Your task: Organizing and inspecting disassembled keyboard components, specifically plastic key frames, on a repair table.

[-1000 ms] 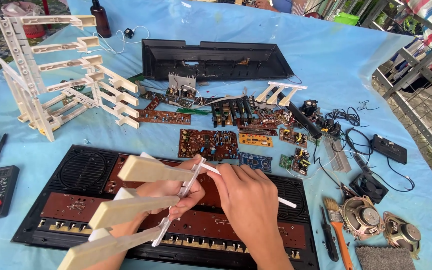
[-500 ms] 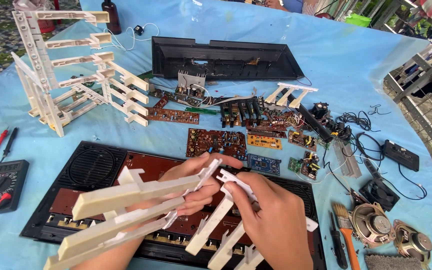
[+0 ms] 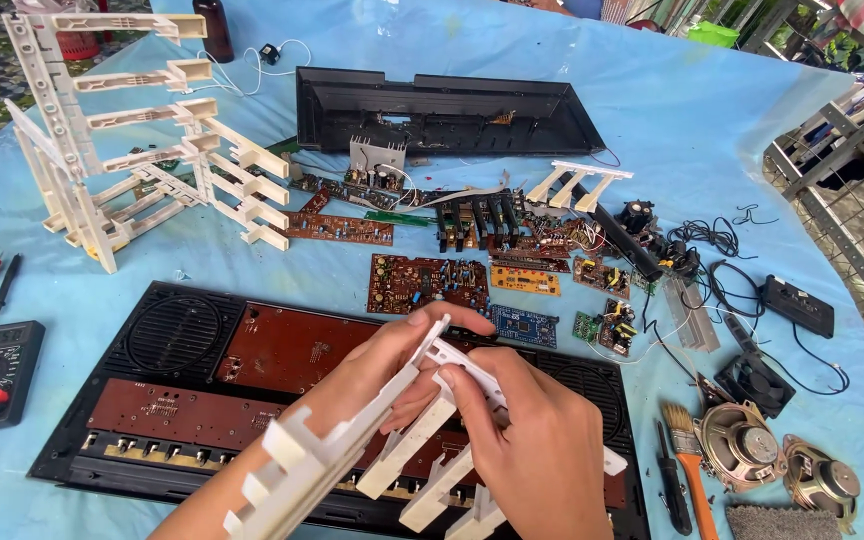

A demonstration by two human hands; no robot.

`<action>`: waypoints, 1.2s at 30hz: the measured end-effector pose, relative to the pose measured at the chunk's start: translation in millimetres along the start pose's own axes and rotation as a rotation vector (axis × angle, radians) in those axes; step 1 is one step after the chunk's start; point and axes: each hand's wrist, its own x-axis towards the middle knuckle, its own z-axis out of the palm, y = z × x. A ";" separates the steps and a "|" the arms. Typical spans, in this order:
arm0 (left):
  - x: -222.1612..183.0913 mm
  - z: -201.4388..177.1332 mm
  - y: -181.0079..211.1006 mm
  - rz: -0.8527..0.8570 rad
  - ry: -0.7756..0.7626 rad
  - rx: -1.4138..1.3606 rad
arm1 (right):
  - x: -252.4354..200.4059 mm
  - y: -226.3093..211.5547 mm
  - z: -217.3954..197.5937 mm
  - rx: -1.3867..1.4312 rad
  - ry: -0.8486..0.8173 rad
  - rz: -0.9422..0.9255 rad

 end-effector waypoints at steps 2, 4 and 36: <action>9.4 -18.6 -15.1 0.025 -0.114 -0.101 | 0.3 3.6 -1.4 -0.001 -0.021 0.012; 10.6 -22.3 -16.3 0.053 -0.228 -0.202 | 1.0 5.7 -2.4 -0.002 -0.042 0.022; 0.4 -14.0 10.2 -0.042 -0.128 0.631 | -5.2 4.1 2.9 -0.144 -0.175 -0.082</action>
